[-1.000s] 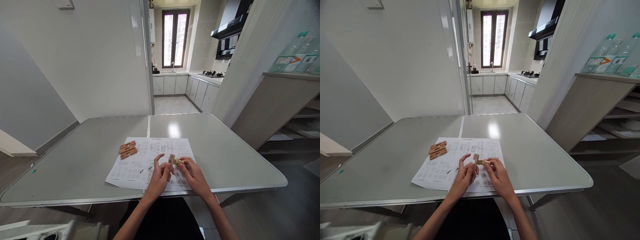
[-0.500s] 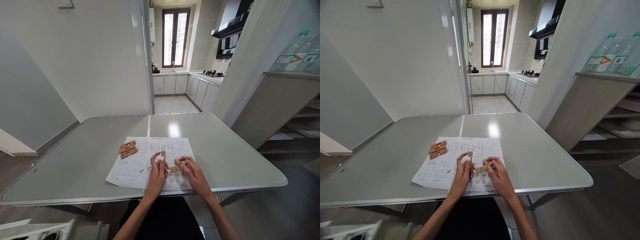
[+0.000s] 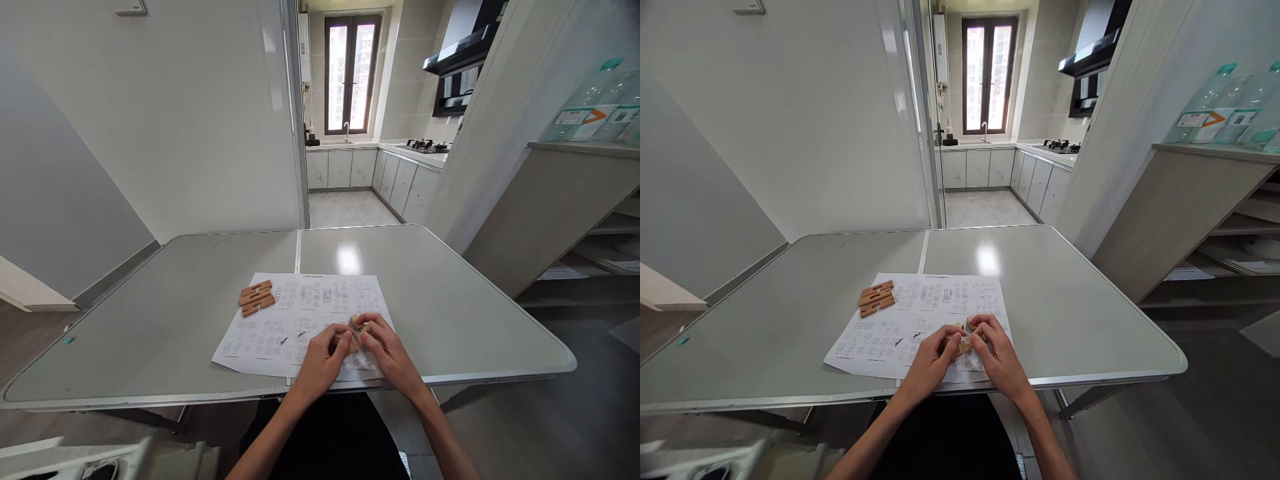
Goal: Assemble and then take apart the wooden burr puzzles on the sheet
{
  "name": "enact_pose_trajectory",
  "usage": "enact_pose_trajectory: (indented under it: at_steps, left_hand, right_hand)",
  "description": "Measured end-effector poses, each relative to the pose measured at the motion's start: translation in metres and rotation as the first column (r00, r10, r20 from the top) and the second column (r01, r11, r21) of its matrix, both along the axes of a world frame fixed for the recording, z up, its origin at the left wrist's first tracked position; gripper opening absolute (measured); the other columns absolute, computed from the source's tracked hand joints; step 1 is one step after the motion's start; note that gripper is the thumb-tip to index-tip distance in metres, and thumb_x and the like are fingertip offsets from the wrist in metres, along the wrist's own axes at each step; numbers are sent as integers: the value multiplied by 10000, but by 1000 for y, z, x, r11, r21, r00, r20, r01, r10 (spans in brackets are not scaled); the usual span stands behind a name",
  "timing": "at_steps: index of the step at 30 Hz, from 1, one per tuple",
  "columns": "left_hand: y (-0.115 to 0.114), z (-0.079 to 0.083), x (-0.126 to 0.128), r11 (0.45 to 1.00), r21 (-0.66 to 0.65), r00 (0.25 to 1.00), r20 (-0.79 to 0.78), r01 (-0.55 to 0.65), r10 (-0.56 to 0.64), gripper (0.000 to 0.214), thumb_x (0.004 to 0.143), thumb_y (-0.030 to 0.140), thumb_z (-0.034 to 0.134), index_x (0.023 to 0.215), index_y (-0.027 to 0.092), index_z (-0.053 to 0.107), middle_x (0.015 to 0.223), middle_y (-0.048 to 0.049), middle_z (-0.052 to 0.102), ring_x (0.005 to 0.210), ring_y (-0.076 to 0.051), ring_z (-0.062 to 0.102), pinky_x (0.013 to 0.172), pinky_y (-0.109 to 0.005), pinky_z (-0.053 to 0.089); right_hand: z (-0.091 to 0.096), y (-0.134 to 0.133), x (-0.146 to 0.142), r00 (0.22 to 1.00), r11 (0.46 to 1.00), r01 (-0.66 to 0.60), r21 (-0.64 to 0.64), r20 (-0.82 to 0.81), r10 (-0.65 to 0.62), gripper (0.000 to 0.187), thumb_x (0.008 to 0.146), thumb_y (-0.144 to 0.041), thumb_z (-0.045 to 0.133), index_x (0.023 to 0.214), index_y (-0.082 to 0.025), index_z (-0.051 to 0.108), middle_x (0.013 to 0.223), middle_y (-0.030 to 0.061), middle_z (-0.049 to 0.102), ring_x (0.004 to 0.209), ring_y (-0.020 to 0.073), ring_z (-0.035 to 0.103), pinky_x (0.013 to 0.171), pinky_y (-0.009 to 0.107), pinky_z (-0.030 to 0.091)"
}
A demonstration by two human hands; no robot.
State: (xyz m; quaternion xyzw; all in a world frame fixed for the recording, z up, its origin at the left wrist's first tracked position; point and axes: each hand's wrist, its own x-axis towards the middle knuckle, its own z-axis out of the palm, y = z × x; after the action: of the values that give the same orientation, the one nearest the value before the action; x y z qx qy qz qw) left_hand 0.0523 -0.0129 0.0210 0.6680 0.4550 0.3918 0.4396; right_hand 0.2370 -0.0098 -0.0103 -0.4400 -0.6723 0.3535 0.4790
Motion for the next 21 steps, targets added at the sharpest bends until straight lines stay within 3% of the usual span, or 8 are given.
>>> enact_pose_trajectory:
  at_steps: [7, 13, 17, 21]
  left_hand:
    - [-3, -2, 2, 998, 21, 997, -31, 66, -65, 342, 944, 526, 639, 1056, 206, 687, 678, 47, 462, 621, -145, 409, 614, -260, 355]
    - [0, -2, -3, 998, 40, 994, -100, 46, -42, 347, 988, 525, 560, 1059, 202, 666, 679, 45, 471, 623, -149, 420, 609, -254, 367]
    - [5, 3, -26, 994, 105, 961, -276, 23, 7, 330, 988, 511, 556, 1117, 219, 640, 741, 26, 574, 647, -162, 502, 641, -263, 411]
    - [17, 16, -69, 986, 165, 882, -464, -7, 84, 321, 971, 517, 569, 1101, 231, 637, 775, 12, 636, 660, -181, 551, 649, -279, 422]
  right_hand:
    - [3, -1, -1, 1000, 1000, -25, -10, 12, 26, 338, 1041, -410, 444, 826, -230, 632, 1176, 85, 605, 1187, 249, 583, 1039, 391, 471]
    - [-1, 0, -3, 999, 1000, 16, -11, 32, -16, 270, 1018, -453, 524, 917, -236, 650, 1199, 79, 596, 1178, 245, 590, 1023, 387, 477]
    - [-3, 2, -3, 998, 999, 48, -22, 45, -47, 269, 1004, -480, 550, 941, -240, 653, 1220, 79, 597, 1170, 247, 597, 1006, 386, 486]
    - [-1, 1, -4, 997, 996, 63, -56, 44, -61, 277, 1004, -491, 550, 926, -245, 650, 1228, 76, 602, 1146, 246, 611, 990, 390, 495]
